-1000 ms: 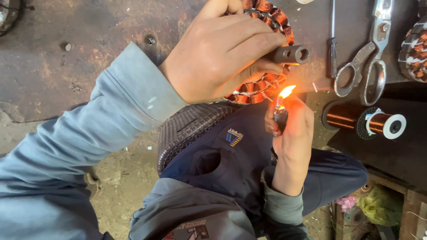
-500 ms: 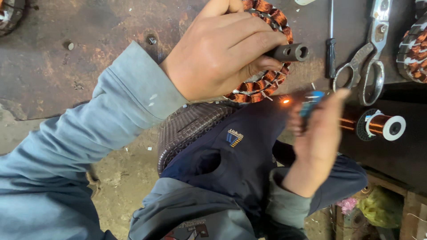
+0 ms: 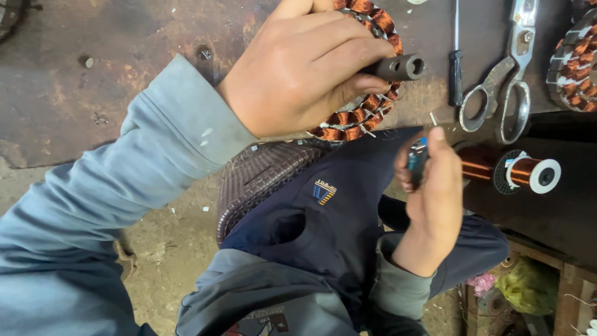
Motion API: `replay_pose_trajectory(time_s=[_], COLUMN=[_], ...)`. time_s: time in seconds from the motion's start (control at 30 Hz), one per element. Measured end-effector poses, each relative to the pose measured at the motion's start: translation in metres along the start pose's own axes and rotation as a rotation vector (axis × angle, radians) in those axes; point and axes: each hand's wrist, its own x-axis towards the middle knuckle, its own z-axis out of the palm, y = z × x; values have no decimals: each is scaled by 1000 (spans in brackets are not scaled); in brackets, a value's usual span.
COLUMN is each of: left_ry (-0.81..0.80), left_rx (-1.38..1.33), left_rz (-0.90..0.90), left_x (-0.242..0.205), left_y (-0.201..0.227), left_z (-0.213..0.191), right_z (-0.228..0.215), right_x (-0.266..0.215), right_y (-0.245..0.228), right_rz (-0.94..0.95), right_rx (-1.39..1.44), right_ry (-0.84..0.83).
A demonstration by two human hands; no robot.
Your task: The person uses a lighter to apply heat to the ends of copper windings on motor stators, likely to melt or seal insulating material. They handle multiple stators one at a time, rotating them to access different winding ends.
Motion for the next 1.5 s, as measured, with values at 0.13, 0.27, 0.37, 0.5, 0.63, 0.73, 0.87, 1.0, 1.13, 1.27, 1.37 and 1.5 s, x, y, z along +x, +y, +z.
replay_pose_trajectory(time_s=[0.13,0.27,0.37,0.5,0.63,0.73,0.87,1.0,1.13,1.27,1.37,1.5], left_ry=[-5,-17,-3,-3,-8,52,128,136,188,212,225,255], left_rx=[3,-22,-28,-38,-32,34,182,-58,-219,-217,-214,-200], left_rz=[5,-1,-10,-4,-10,33,203,-246,-633,-642,-615,-610], left_x=[-1,-2,-2,-2,-7,-6,13,10,-10,-12,-3,0], left_y=[-1,-2,-1,-1,-2,-2,22,105,142,149,154,161], left_z=[0,1,1,0,0,-7,-22,0,39,50,47,51], right_z=[14,24,27,28,28,25,30,37,45,48,47,49], right_x=[-2,-1,4,5,4,1,-9,-25,-32,-39,-44,-50], right_y=[5,16,25,29,22,11,-3,-9,-3,1,-1,-4], right_rz=[135,165,197,191,280,384,344,274,162,11,-45,-133], right_rx=[159,265,371,409,598,834,948,885,843,798,743,620], right_ry=[-107,-157,-221,-263,-325,-461,-515,-247,-183,-54,1,5])
